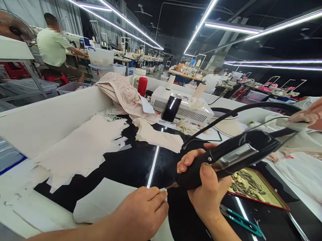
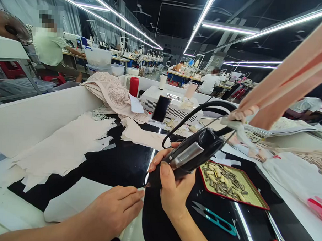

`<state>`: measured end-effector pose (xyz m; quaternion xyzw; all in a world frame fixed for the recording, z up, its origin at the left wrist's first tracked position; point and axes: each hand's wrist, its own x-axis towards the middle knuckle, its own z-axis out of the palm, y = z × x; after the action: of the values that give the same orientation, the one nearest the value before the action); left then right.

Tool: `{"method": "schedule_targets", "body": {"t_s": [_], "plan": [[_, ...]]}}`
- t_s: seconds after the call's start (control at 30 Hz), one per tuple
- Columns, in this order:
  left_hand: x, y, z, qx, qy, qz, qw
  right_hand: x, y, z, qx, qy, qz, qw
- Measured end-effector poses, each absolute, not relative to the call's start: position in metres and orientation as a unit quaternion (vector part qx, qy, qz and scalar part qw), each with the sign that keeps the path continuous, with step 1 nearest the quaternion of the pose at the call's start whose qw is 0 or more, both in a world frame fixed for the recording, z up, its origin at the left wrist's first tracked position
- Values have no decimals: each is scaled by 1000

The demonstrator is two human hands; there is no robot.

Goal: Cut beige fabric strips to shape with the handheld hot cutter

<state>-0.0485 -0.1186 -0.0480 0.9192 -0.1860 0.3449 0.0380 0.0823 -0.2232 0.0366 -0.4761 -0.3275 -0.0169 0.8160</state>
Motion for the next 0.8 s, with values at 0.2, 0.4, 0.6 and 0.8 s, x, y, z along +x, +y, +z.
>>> {"method": "schedule_targets", "body": {"t_s": [0.2,0.4,0.6,0.8], "plan": [[-51,-118,-53,927,-189,323,28,81,-222,35,-481,-330,-13,812],[-52,-118,-51,937,-182,297,29,78,-219,40,-466,-317,-19,826],[-50,-119,-46,927,-171,334,21,74,-218,38,-469,-333,2,818],[-48,-117,-45,922,-192,336,27,76,-219,32,-470,-341,5,814]]}}
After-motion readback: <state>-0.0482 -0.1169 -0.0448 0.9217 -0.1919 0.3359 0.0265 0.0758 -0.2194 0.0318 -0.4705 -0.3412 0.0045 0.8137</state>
